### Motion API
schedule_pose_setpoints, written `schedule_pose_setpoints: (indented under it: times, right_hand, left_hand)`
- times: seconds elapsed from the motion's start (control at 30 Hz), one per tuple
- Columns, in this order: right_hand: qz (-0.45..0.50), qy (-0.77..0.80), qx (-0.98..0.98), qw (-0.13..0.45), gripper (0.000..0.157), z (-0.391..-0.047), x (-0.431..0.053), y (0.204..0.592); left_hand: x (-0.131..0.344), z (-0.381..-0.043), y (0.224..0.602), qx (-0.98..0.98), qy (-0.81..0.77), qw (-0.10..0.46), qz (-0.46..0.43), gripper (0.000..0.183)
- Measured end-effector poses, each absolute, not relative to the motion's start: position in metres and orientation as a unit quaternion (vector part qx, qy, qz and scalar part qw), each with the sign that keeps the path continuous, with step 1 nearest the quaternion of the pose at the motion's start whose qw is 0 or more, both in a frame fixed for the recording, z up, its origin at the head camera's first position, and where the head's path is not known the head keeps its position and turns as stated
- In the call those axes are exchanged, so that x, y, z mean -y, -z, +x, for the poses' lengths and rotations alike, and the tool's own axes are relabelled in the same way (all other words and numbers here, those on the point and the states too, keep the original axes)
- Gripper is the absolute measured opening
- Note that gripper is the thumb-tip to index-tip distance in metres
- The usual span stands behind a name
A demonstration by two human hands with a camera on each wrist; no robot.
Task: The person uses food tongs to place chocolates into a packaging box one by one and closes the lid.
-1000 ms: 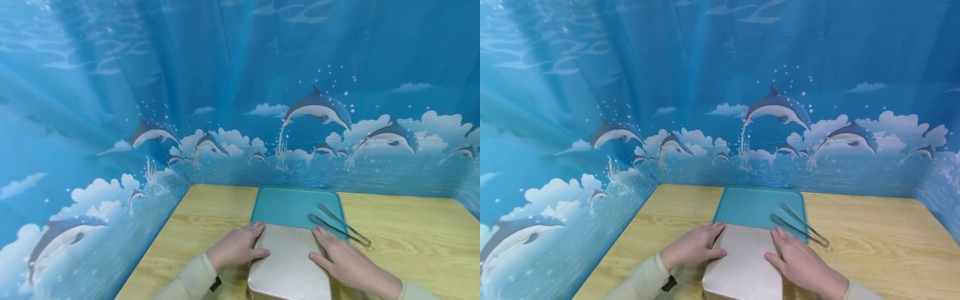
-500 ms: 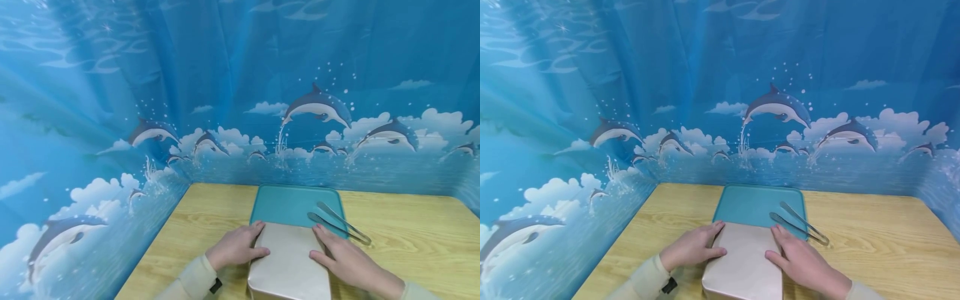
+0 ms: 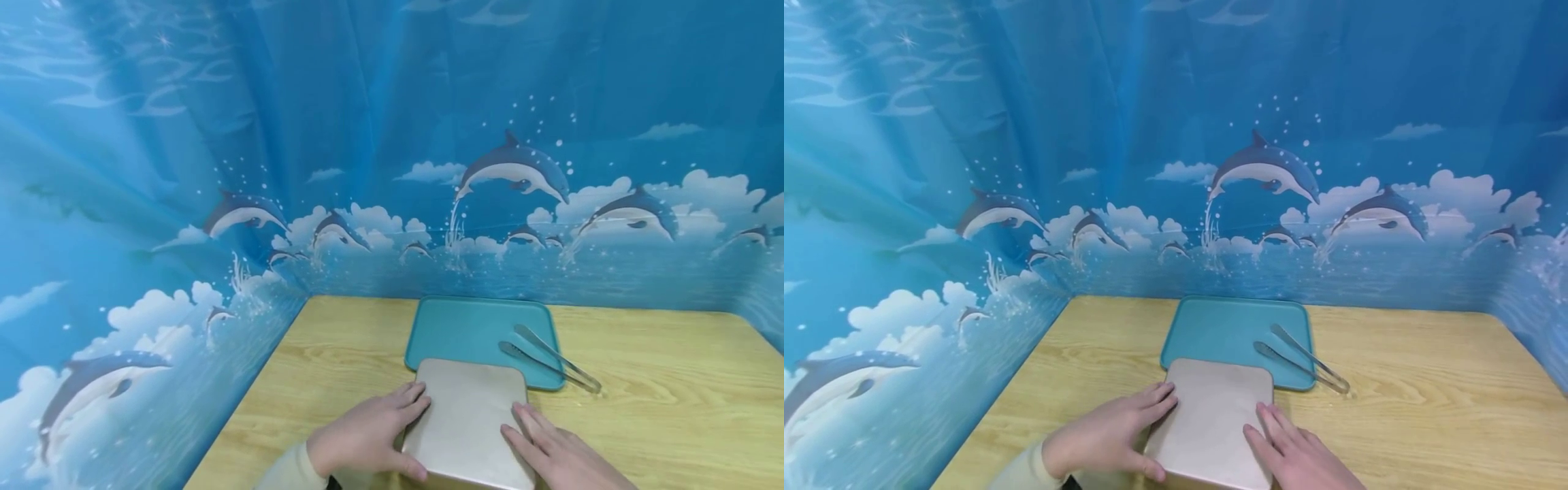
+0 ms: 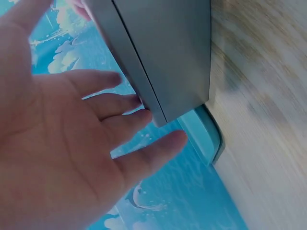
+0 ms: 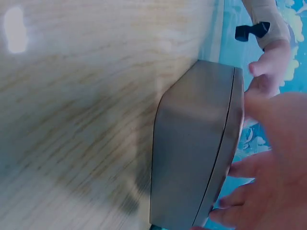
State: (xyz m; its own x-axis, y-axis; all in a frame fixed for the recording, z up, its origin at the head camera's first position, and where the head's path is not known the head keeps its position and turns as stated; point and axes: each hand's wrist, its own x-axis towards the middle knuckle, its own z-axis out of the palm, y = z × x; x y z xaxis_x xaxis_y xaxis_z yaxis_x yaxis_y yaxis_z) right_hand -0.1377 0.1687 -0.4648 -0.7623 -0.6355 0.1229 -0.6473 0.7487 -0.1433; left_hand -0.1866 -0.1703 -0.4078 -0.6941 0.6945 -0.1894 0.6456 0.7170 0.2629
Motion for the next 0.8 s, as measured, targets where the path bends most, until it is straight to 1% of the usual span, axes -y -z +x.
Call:
schedule_pose_setpoints:
  times: [0.1, 0.23, 0.37, 0.47, 0.6, 0.7, 0.8]
  right_hand:
    - [0.334, -0.059, 0.940, 0.016, 0.088, -0.135, -0.165, 0.470]
    - [0.332, -0.022, 0.942, 0.030, 0.084, -0.131, -0.161, 0.474]
    - [0.334, -0.041, 0.941, 0.030, 0.084, -0.131, -0.161, 0.475]
    - [0.331, -0.073, 0.941, 0.012, 0.088, -0.134, -0.163, 0.473]
    - [0.322, -0.125, 0.938, -0.030, 0.092, -0.140, -0.165, 0.468]
    - [0.310, -0.160, 0.936, -0.034, 0.084, -0.142, -0.166, 0.463]
    - [0.299, -0.177, 0.938, 0.011, 0.072, -0.144, -0.168, 0.454]
  left_hand:
    - [0.168, -0.184, 0.408, -0.919, -0.061, 0.148, 0.361, 0.101]
    - [0.168, -0.182, 0.412, -0.921, -0.059, 0.158, 0.350, 0.099]
    - [0.168, -0.180, 0.416, -0.924, -0.076, 0.162, 0.339, 0.098]
    - [0.169, -0.180, 0.418, -0.925, -0.090, 0.161, 0.331, 0.098]
    - [0.169, -0.182, 0.419, -0.926, -0.096, 0.154, 0.331, 0.098]
    - [0.170, -0.185, 0.419, -0.925, -0.105, 0.136, 0.338, 0.096]
    - [0.169, -0.188, 0.419, -0.928, -0.122, 0.093, 0.339, 0.089]
